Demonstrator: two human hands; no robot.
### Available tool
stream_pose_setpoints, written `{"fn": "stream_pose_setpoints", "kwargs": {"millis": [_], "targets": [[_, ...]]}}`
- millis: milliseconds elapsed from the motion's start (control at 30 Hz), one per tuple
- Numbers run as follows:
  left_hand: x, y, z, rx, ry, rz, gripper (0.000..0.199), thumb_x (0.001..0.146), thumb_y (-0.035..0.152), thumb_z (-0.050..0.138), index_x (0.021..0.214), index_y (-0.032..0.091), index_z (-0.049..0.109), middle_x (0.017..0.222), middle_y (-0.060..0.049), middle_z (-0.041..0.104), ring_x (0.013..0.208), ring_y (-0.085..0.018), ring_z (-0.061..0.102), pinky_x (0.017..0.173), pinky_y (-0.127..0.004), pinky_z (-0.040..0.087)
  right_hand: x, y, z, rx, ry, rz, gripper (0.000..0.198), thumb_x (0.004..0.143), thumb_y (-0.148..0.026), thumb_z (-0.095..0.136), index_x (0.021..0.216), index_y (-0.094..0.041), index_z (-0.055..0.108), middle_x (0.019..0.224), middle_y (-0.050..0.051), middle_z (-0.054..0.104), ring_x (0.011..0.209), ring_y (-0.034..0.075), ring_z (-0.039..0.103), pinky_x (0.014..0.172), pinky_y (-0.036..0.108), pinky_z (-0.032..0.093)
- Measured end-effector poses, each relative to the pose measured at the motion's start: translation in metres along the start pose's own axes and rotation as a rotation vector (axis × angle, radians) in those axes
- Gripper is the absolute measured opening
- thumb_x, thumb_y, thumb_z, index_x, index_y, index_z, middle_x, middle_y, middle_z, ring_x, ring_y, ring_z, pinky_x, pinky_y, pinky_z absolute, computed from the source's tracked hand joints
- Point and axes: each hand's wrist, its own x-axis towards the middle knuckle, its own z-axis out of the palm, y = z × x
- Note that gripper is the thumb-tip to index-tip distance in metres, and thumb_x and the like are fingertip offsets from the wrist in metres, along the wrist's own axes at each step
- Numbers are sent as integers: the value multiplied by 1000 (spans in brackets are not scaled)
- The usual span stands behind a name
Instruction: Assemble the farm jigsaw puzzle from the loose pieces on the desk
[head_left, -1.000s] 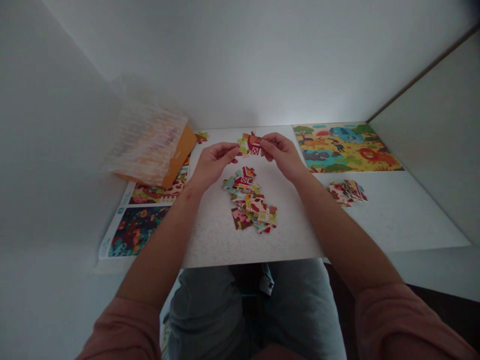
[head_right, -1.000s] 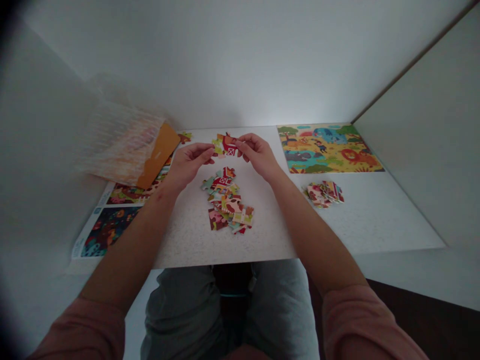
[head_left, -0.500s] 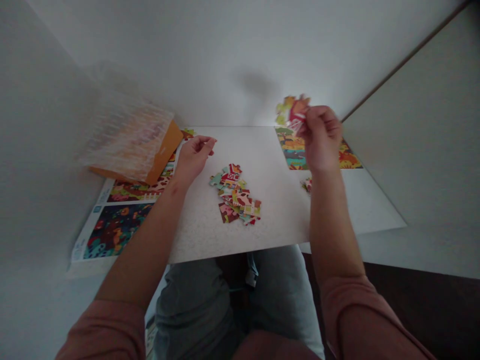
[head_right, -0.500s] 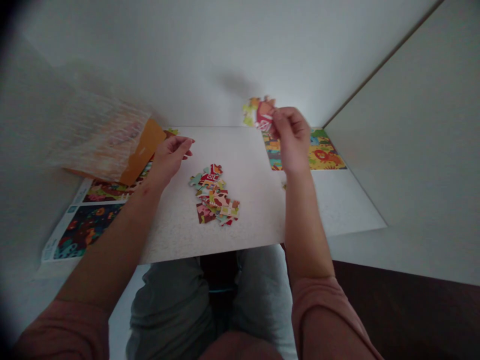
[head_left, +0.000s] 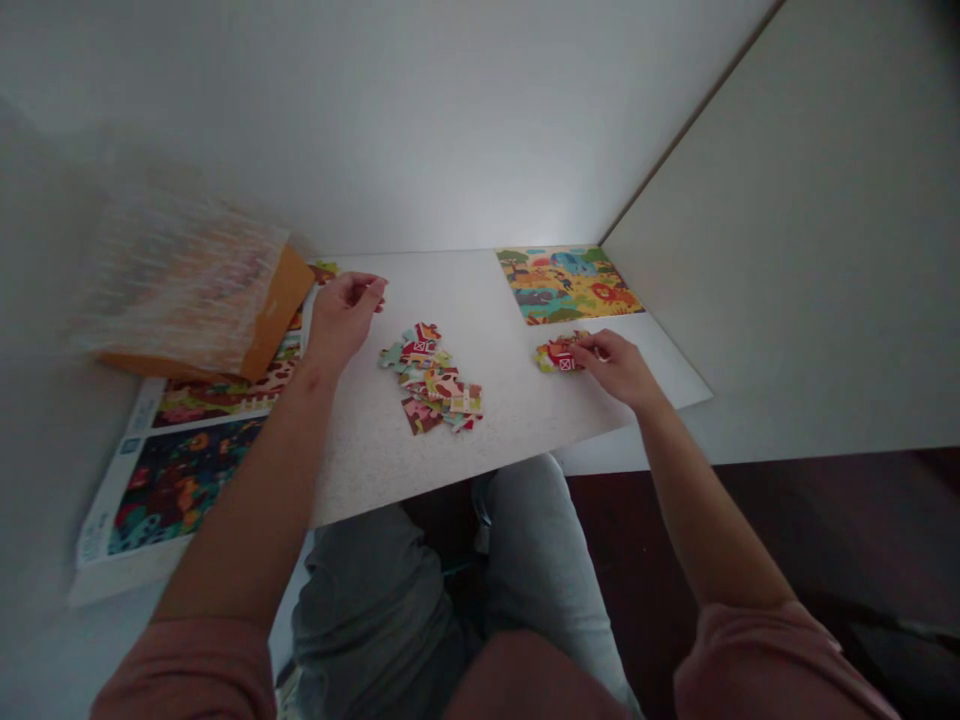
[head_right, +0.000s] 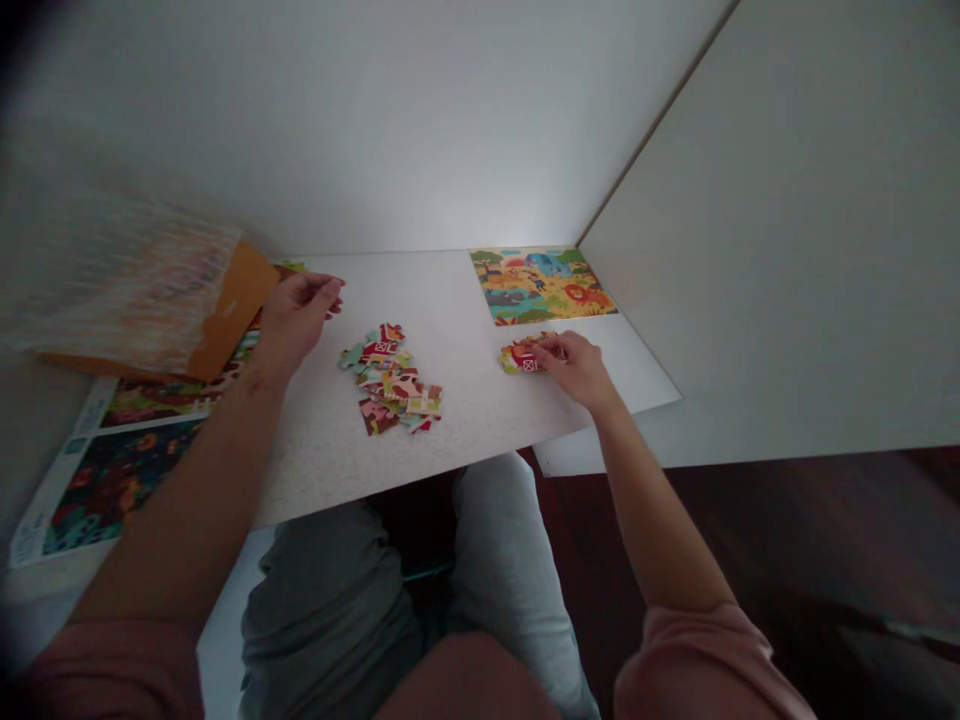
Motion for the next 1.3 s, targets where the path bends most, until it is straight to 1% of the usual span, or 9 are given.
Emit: {"fn": "stream_pose_setpoints", "kwargs": {"millis": [200, 400, 500, 633, 833, 933, 1033, 1167, 1300], "targets": [[-18, 9, -9, 317, -50, 40, 11, 112, 39, 83, 108, 29, 84, 99, -5, 84, 96, -29, 75, 103, -49, 63, 10, -49, 18, -287, 84, -119, 33, 113, -49, 77, 136, -31, 92, 137, 24, 87, 139, 55, 79, 117, 75, 56], [-29, 16, -12, 779, -191, -67, 25, 120, 48, 73, 115, 29, 89, 126, -14, 95, 128, -40, 85, 114, -53, 66, 74, -144, 95, -69, -232, -409, 27, 119, -44, 78, 138, -34, 92, 131, 14, 91, 101, 36, 83, 110, 61, 64], [-29, 10, -20, 807, -37, -41, 22, 118, 46, 77, 124, 28, 89, 141, -20, 93, 143, -47, 83, 126, -65, 65, 127, -206, 155, 4, -401, -479, 27, 116, -37, 82, 139, -26, 91, 137, 14, 91, 101, 31, 82, 107, 53, 66], [-26, 0, -31, 787, 180, -92, 49, 113, 49, 84, 152, 20, 81, 163, -31, 83, 156, -54, 77, 132, -70, 63, 188, -275, 229, -17, -517, -535, 35, 115, -30, 85, 148, -20, 89, 142, 19, 91, 118, 36, 83, 115, 52, 67], [-22, -8, -29, 699, 259, -102, 69, 107, 47, 92, 169, 23, 72, 172, -31, 77, 165, -58, 70, 141, -75, 57, 231, -317, 296, -97, -516, -582, 24, 116, -39, 92, 129, -19, 91, 115, 18, 91, 122, 40, 82, 114, 52, 66], [-26, -6, -24, 700, 239, -109, 75, 109, 49, 92, 174, 22, 68, 183, -31, 70, 179, -60, 58, 146, -76, 50, 235, -316, 302, -35, -533, -550, 30, 109, -46, 103, 112, -23, 85, 112, 17, 87, 121, 39, 81, 113, 51, 66], [-29, 0, -24, 721, 206, -135, 80, 110, 48, 91, 179, 17, 64, 189, -33, 65, 183, -59, 56, 149, -73, 48, 232, -306, 289, 19, -493, -487, 41, 101, -41, 110, 119, -24, 77, 127, 18, 88, 125, 38, 79, 115, 52, 66], [-27, 8, -27, 692, 184, -110, 78, 114, 53, 91, 177, 15, 66, 189, -35, 65, 180, -56, 61, 149, -71, 48, 210, -275, 241, 253, -533, -388, 42, 102, -37, 104, 115, -31, 65, 111, 7, 91, 106, 32, 82, 100, 47, 65], [-22, 12, -20, 284, -31, 45, 55, 116, 46, 88, 165, 26, 74, 157, -20, 90, 145, -40, 87, 130, -59, 66, 163, -222, 178, 686, -476, -267, 54, 99, -66, 103, 105, -35, 59, 113, 3, 92, 100, 28, 84, 93, 45, 67]]}}
